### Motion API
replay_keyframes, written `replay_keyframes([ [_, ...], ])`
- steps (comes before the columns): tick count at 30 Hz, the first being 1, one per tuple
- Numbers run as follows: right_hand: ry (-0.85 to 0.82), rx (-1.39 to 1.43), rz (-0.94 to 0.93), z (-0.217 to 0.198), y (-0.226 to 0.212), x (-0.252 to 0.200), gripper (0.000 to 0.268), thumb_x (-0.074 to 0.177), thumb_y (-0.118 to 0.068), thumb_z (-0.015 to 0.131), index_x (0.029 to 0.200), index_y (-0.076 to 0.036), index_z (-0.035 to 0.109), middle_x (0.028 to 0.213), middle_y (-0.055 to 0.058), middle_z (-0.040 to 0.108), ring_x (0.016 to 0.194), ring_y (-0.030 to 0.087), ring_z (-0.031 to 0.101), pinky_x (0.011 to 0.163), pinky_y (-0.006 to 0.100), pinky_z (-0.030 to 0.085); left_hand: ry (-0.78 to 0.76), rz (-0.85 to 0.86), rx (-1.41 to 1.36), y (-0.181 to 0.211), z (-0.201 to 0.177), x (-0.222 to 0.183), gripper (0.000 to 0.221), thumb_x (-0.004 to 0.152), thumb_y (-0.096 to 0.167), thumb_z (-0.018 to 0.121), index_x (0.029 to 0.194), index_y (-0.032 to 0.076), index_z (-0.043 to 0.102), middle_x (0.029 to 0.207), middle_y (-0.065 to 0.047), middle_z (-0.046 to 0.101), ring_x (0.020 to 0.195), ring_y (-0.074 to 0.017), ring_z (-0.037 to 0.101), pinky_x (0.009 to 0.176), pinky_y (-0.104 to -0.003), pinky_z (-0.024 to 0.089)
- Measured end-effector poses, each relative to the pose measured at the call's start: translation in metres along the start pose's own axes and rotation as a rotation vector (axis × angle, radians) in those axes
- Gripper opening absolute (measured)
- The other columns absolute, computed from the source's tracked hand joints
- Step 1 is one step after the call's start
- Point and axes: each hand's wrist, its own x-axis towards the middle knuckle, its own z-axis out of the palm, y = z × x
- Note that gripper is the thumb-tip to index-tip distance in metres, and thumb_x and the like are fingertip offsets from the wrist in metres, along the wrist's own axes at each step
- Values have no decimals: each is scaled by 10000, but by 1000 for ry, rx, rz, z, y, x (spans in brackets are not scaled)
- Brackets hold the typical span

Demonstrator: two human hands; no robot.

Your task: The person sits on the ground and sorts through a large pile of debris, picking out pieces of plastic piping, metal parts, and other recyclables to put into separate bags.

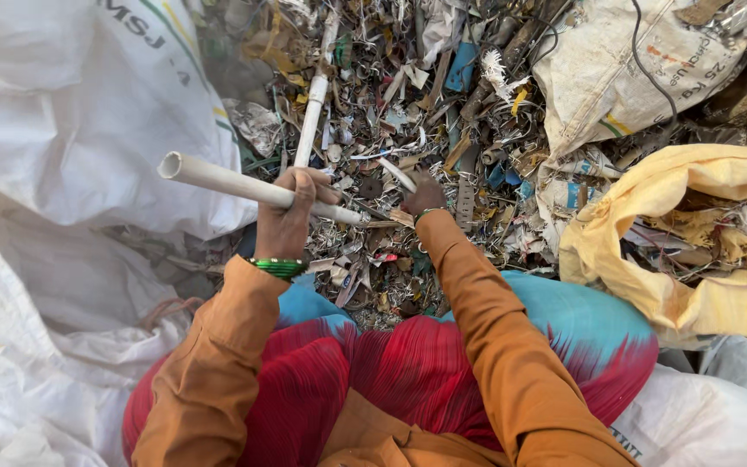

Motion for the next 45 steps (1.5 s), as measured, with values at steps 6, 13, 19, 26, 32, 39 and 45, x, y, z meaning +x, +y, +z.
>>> replay_keyframes([
  [6,416,716,559,-38,57,78,298,993,-121,557,1268,-28,624,1014,136,729,744,189,750,646,333,644,-85,-245,87,-8,21,10,413,1068,395,480,1130,20,641,873,-67,709,714,-169,738,641,-290,591],
  [13,581,28,-155,1,88,83,282,829,-10,726,1091,-110,693,1018,157,657,791,275,679,668,366,599,-57,-409,116,-36,16,15,398,1049,385,507,1148,29,656,876,-85,726,673,-193,718,527,-276,576],
  [19,636,827,-154,-41,11,-6,85,1023,-50,702,1090,-82,659,1033,75,706,866,166,720,728,301,652,-48,-362,159,-89,8,8,385,984,383,660,1145,34,672,910,-46,744,855,-131,727,667,-279,591],
  [26,176,1076,-128,-95,-88,-100,503,957,-271,677,1393,-96,496,953,39,705,703,127,662,545,264,567,-9,-526,206,-76,34,-10,451,955,463,660,1120,48,715,723,-29,590,615,-137,552,548,-308,463],
  [32,-36,1384,-163,-29,-144,-181,589,1056,-484,604,1426,-30,545,1160,39,676,989,96,637,830,244,555,226,-412,-21,-124,52,-33,729,923,554,709,1297,-35,500,900,-44,636,769,-109,587,655,-283,528],
  [39,-27,1396,-383,-75,-146,-221,692,1007,-349,776,1506,34,485,1200,92,649,1007,138,623,866,312,569,-26,-354,-379,-96,65,-59,970,897,555,745,1576,182,162,1208,-115,561,1052,-208,563,890,-395,525],
  [45,599,1412,-661,-234,-103,-282,714,954,-294,778,1520,-129,375,1012,74,694,896,141,667,744,282,560,-374,-287,-307,-8,83,-76,921,965,546,680,1647,245,138,1588,-126,404,1432,-344,424,1041,-528,482],
])
